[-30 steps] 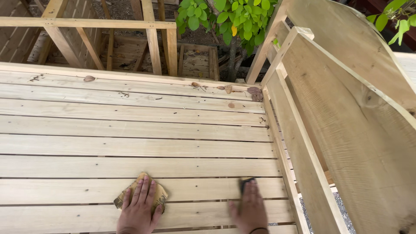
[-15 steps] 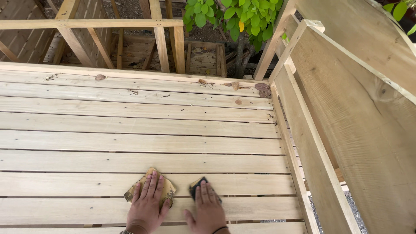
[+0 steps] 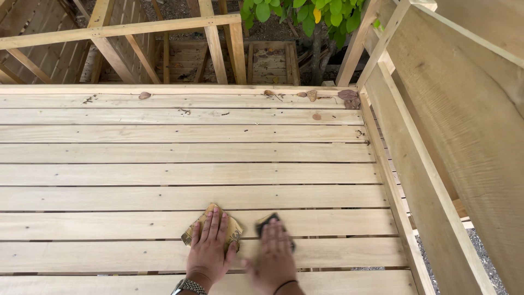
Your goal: The person sands the surface of a wooden bench using a sanding block and sandpaper. They move the sanding block back and forth across the slats and along the edges of the bench, smoothing the wood. The person occasionally switches hands and adjusts their grip on the sanding block.
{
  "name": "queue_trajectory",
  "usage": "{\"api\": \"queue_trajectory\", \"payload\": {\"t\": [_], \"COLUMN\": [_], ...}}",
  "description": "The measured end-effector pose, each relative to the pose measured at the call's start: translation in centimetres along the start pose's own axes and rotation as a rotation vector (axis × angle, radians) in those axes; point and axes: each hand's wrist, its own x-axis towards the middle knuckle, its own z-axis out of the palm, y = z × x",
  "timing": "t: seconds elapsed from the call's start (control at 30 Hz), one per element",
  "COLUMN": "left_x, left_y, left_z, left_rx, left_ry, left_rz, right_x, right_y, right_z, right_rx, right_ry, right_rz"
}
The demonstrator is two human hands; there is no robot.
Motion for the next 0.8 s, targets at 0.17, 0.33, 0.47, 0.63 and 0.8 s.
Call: {"api": "queue_trajectory", "payload": {"t": [0.17, 0.33, 0.47, 0.63, 0.8], "left_x": [0.1, 0.1, 0.2, 0.1, 0.2], "left_y": [0.1, 0.0, 0.1, 0.4, 0.4], "left_z": [0.0, 0.3, 0.4, 0.4, 0.6], "left_rx": [0.013, 0.006, 0.012, 0.024, 0.001], "left_ry": [-0.042, -0.005, 0.048, 0.016, 0.017], "left_rz": [-0.005, 0.011, 0.024, 0.010, 0.025], "right_x": [0.2, -3.1, -3.2, 1.9, 3.2], "right_y": [1.3, 14.7, 20.7, 8.4, 1.0], "right_z": [-1.4, -1.6, -2.3, -5.3, -6.2], "right_rx": [0.101, -0.084, -0.185, -0.037, 0.307], "right_ry": [-0.535, -0.900, -0.682, -0.945, -1.075], "right_rz": [-0.063, 0.409, 0.687, 0.481, 0.089]}}
